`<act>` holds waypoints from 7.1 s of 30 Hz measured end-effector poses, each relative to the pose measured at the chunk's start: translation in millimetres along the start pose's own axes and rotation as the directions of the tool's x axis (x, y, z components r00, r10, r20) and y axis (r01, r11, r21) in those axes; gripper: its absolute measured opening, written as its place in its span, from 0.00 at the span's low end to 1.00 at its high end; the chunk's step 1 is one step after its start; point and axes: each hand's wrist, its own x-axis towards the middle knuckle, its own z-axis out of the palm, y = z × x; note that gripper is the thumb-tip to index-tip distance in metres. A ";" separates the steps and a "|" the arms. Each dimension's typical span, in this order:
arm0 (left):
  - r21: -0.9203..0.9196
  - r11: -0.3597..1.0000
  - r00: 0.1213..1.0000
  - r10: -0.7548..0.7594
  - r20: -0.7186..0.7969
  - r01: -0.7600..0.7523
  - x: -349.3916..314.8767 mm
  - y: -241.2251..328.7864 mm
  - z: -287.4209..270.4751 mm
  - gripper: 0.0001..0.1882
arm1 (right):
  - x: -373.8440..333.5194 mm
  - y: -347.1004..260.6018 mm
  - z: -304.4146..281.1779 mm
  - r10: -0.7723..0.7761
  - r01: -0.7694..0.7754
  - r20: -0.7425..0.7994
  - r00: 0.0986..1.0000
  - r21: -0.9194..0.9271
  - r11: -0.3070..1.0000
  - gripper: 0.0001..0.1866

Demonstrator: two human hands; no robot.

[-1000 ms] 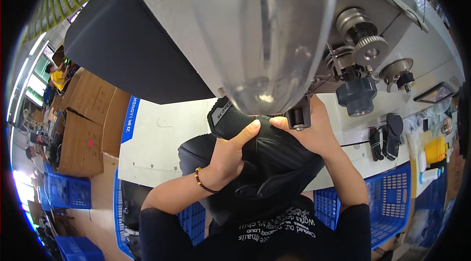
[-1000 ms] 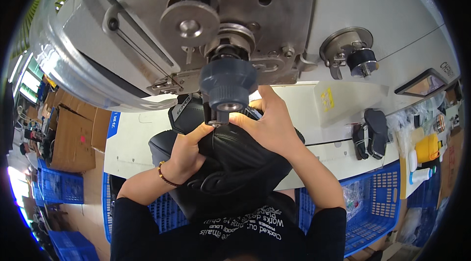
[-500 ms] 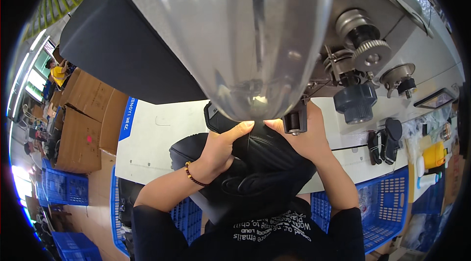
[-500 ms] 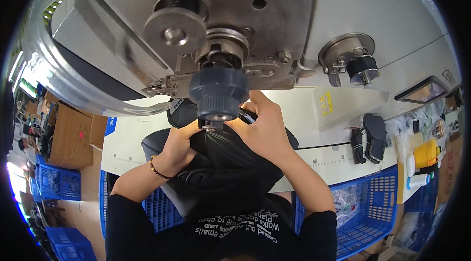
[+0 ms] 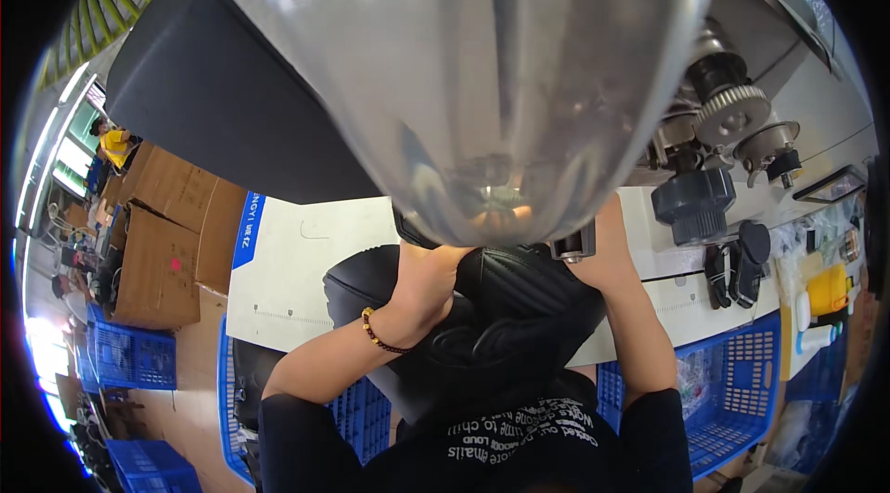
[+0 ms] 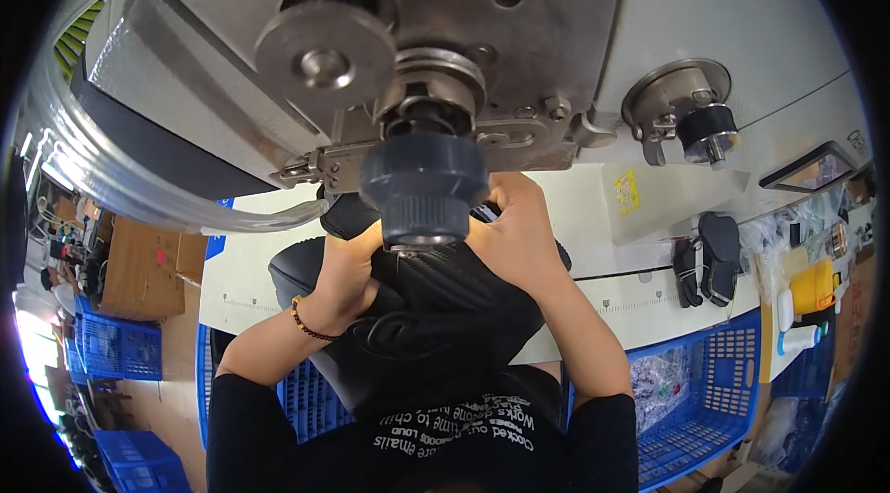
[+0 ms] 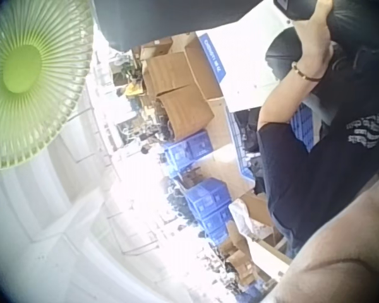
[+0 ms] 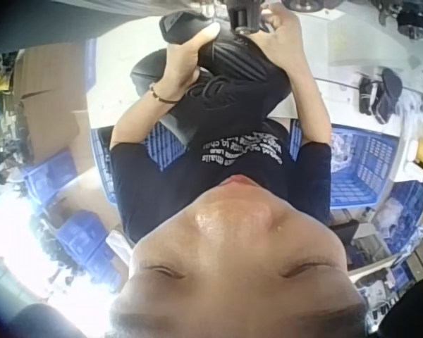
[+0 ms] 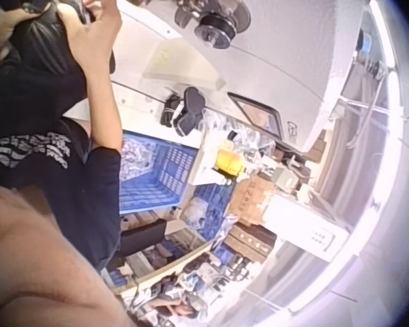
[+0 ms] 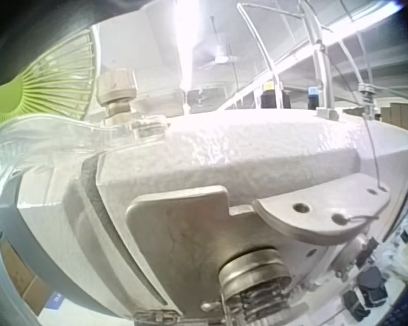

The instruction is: The person stitches shoe components together using a sewing machine and trims excess thread using thread snips.

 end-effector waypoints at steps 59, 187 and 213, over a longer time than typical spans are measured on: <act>0.889 0.249 0.858 -0.258 0.444 -0.385 95.3 41.8 -121.2 0.21 | -44.6 18.6 57.8 0.346 -0.272 -0.086 0.934 0.453 0.849 0.07; 0.597 -0.419 0.688 -0.099 0.719 -0.684 -48.9 27.2 -18.8 0.56 | -81.6 11.0 66.5 0.399 -0.396 0.227 0.888 0.819 0.415 0.09; 0.612 -0.353 0.677 -0.089 0.731 -0.708 -34.0 44.2 -9.2 0.59 | -61.2 15.8 68.4 0.421 -0.423 0.257 0.870 0.828 0.368 0.07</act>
